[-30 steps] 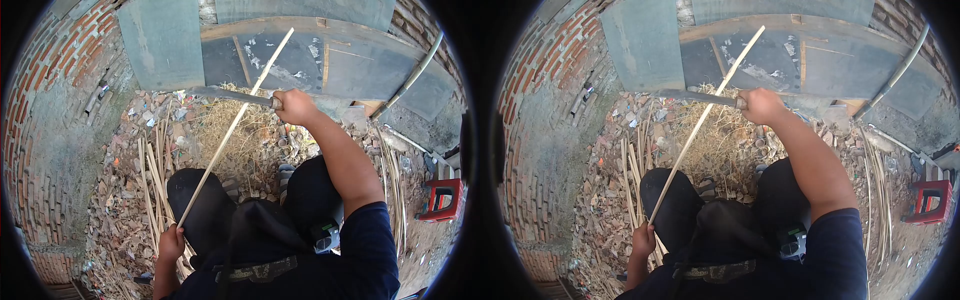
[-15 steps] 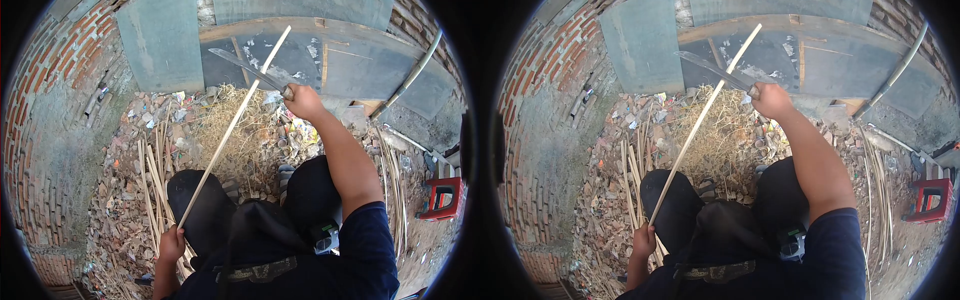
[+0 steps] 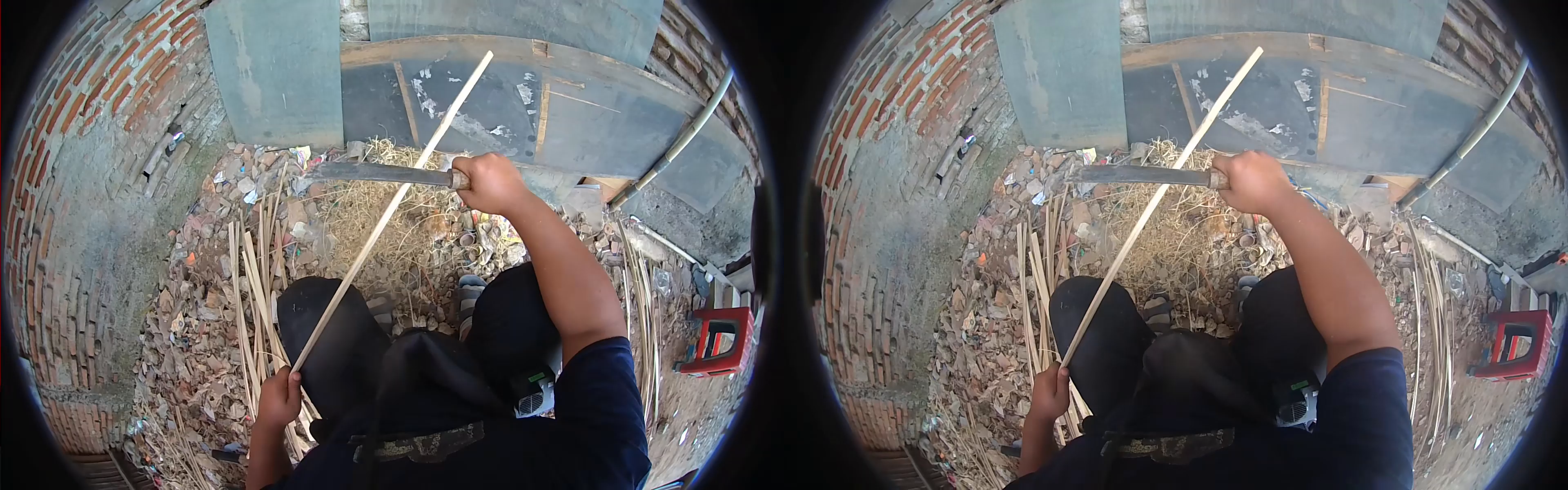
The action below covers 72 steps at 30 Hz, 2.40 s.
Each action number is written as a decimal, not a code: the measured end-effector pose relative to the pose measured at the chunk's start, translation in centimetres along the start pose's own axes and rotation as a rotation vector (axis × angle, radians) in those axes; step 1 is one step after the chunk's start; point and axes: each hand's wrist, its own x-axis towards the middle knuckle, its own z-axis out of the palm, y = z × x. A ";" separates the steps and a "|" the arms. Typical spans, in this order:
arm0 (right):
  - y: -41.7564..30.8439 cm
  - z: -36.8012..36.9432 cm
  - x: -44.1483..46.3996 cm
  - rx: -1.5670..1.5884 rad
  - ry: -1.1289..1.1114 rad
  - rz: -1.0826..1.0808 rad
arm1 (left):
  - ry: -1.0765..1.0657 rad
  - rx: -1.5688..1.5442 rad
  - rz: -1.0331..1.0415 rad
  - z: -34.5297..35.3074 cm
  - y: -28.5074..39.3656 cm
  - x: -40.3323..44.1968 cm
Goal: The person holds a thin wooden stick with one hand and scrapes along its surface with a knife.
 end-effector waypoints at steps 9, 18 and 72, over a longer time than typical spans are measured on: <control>0.8 0.7 -0.6 -0.073 -0.055 -0.031 | 0.160 0.266 0.038 0.2 -0.1 -0.6; -1.9 0.1 -0.1 -0.033 -0.272 -0.004 | 0.115 0.270 0.022 1.1 -0.2 -0.2; 0.0 0.6 -0.1 -0.022 -0.025 0.146 | 0.079 0.173 0.074 1.6 -1.6 0.7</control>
